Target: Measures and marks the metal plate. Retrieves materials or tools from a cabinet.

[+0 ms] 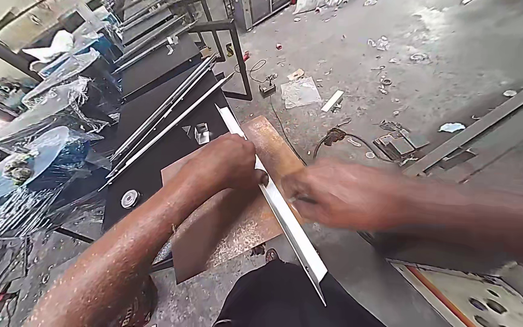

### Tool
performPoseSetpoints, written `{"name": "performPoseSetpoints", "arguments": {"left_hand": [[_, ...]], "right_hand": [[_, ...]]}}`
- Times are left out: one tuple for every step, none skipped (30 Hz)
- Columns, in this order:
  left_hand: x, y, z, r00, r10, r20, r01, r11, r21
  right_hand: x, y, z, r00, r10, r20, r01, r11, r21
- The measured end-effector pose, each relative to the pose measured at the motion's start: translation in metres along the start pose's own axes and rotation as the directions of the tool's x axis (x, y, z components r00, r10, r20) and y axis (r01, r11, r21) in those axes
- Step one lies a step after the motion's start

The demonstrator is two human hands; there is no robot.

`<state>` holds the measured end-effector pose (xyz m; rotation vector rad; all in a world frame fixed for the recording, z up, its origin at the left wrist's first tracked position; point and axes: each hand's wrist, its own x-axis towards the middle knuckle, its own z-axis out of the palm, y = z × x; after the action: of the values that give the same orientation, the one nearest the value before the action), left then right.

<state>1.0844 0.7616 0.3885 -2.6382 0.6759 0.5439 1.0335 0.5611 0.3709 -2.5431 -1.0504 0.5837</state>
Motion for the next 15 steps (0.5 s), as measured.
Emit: {"name": "performPoseSetpoints", "arguments": {"left_hand": [[0.0, 0.0, 0.001, 1.0, -0.001, -0.015, 0.001, 1.0, -0.006], [0.001, 0.0, 0.002, 1.0, -0.007, -0.022, 0.007, 1.0, -0.015], [0.001, -0.001, 0.002, 1.0, -0.012, -0.023, 0.011, 1.0, -0.02], [0.0, -0.002, 0.003, 0.999, -0.012, -0.031, 0.011, 1.0, -0.021], [0.0, -0.003, 0.004, 0.999, -0.014, -0.039, 0.014, 1.0, -0.02], [-0.002, -0.005, 0.008, 0.998, -0.016, -0.066, 0.014, 1.0, -0.024], [-0.005, -0.009, 0.013, 0.993, -0.027, -0.114, 0.023, 0.999, -0.036], [-0.009, -0.013, 0.018, 0.98, -0.031, -0.195, 0.021, 0.998, -0.056], [-0.012, -0.017, 0.022, 0.966, -0.017, -0.26, -0.002, 0.997, -0.074], [-0.015, -0.021, 0.028, 0.945, 0.019, -0.327, -0.053, 0.994, -0.097], [-0.017, -0.024, 0.034, 0.924, 0.066, -0.376, -0.118, 0.986, -0.117], [-0.017, -0.028, 0.039, 0.901, 0.118, -0.417, -0.185, 0.975, -0.124], [-0.014, -0.031, 0.045, 0.862, 0.179, -0.475, -0.253, 0.962, -0.098], [-0.012, -0.033, 0.051, 0.815, 0.241, -0.527, -0.312, 0.949, -0.048], [-0.009, -0.035, 0.058, 0.772, 0.292, -0.565, -0.349, 0.937, 0.007]], "right_hand": [[-0.016, -0.001, 0.006, 0.997, -0.03, 0.067, 0.029, 0.999, 0.021], [-0.034, -0.001, 0.014, 0.99, -0.078, 0.119, 0.074, 0.996, 0.044], [-0.051, 0.002, 0.025, 0.982, -0.136, 0.128, 0.129, 0.989, 0.067], [-0.066, 0.008, 0.038, 0.982, -0.184, 0.052, 0.18, 0.981, 0.074], [-0.079, 0.016, 0.049, 0.974, -0.205, -0.097, 0.212, 0.975, 0.068], [-0.089, 0.027, 0.056, 0.95, -0.187, -0.249, 0.211, 0.975, 0.072], [-0.098, 0.038, 0.06, 0.922, -0.136, -0.363, 0.185, 0.977, 0.103], [-0.105, 0.05, 0.065, 0.881, -0.086, -0.464, 0.178, 0.971, 0.159], [-0.114, 0.062, 0.074, 0.846, -0.036, -0.532, 0.202, 0.945, 0.258], [-0.122, 0.071, 0.085, 0.828, 0.024, -0.56, 0.243, 0.885, 0.397], [-0.128, 0.078, 0.1, 0.817, 0.091, -0.569, 0.301, 0.775, 0.555], [-0.133, 0.082, 0.117, 0.807, 0.176, -0.565, 0.341, 0.642, 0.687], [-0.134, 0.084, 0.136, 0.791, 0.26, -0.554, 0.367, 0.523, 0.769], [-0.134, 0.085, 0.157, 0.778, 0.331, -0.534, 0.372, 0.441, 0.816], [-0.132, 0.086, 0.176, 0.769, 0.385, -0.51, 0.364, 0.391, 0.845]]}}
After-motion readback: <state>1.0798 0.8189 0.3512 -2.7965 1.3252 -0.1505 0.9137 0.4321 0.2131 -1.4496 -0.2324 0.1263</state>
